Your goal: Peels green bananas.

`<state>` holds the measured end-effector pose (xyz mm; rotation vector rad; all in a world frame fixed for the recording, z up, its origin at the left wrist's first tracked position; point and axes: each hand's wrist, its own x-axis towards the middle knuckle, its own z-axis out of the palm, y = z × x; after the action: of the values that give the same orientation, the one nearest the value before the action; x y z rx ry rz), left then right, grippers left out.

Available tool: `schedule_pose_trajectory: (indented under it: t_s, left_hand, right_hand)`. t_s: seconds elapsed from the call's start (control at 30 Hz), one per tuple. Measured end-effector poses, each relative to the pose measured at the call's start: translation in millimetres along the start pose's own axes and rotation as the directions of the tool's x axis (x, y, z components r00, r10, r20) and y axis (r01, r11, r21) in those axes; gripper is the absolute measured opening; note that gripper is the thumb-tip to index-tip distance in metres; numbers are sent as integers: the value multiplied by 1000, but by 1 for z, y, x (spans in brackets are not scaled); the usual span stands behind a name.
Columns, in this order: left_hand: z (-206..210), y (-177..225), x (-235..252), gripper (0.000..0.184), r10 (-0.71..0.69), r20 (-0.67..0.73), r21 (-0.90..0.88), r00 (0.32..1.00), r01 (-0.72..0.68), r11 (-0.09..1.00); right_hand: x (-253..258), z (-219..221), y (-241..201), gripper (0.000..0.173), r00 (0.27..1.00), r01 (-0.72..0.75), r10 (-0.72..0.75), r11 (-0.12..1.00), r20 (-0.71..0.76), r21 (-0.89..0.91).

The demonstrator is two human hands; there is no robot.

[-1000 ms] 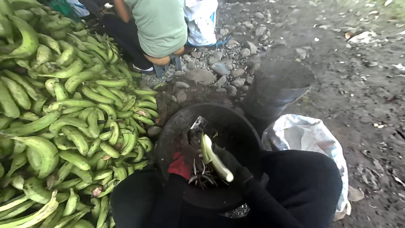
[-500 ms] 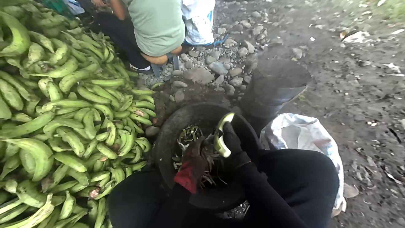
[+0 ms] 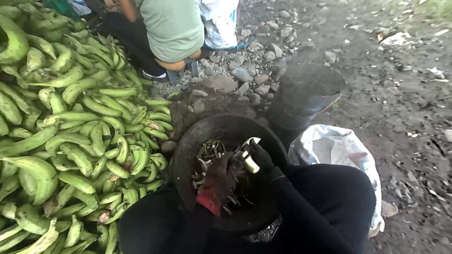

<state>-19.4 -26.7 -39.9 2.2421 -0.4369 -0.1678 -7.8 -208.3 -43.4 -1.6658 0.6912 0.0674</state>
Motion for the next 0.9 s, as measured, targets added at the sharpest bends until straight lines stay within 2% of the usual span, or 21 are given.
schedule_pose_trajectory:
  t_s: [0.07, 0.13, 0.23, 0.33, 0.37, 0.43, 0.5, 0.53, 0.6, 0.63, 0.7, 0.77, 0.83, 0.9]
  left_hand:
    - [5, 7, -8, 47, 93, -33, 31, 995, -92, 995]
    - [4, 11, -12, 50, 112, -74, 48, 991, -109, 993]
    - [7, 10, -10, 49, 84, -155, 69, 984, -74, 995]
    - [5, 8, -3, 44, 11, -168, 57, 986, -2, 998]
    - [4, 3, 2, 43, -22, -143, 44, 989, 28, 999]
    - [-1, -11, 12, 40, -69, -87, 50, 994, 74, 996]
    - [-7, -25, 23, 39, -136, -26, 76, 990, 138, 988]
    - [-10, -28, 27, 39, -179, 11, 89, 984, 177, 980]
    - [-12, -36, 35, 40, -247, 60, 135, 967, 237, 962]
    - [-11, -38, 36, 40, -264, 58, 140, 963, 254, 957]
    - [-9, -32, 33, 41, -240, 59, 68, 969, 236, 969]
    - [-9, -15, 24, 41, -120, 63, -9, 991, 121, 993]
    - [-2, -7, 8, 40, 56, 42, -15, 998, -56, 998]
    - [7, -5, -6, 41, 237, -26, 68, 971, -235, 970]
  right_hand:
    - [3, 3, -17, 55, 982, -75, 77, 997, -174, 16]
    - [5, 8, -26, 58, 943, -130, 156, 986, -294, 106]
    - [1, 14, -37, 58, 915, -137, 192, 975, -355, 173]
    - [0, 27, -28, 49, 937, -16, 106, 965, -333, 263]
    - [-1, 30, -20, 46, 963, 31, 53, 952, -263, 304]
    - [-2, 28, 3, 40, 996, 71, -83, 923, 13, 378]
    - [-13, 16, 16, 38, 916, 52, -153, 962, 371, 268]
    - [-21, 10, 15, 37, 849, 26, -111, 985, 516, 168]
    - [-29, 3, 10, 39, 728, -12, 1, 1000, 686, 11]
    - [-29, 2, 11, 40, 716, -30, 31, 999, 697, -14]
    - [-23, 0, 17, 40, 808, -94, 32, 993, 588, 75]
    - [-15, 1, 15, 42, 917, -185, 46, 930, 396, 319]
    - [-9, -1, 10, 52, 954, -248, 96, 789, 285, 562]
    - [1, -8, 6, 59, 943, -304, 94, 632, 318, 713]
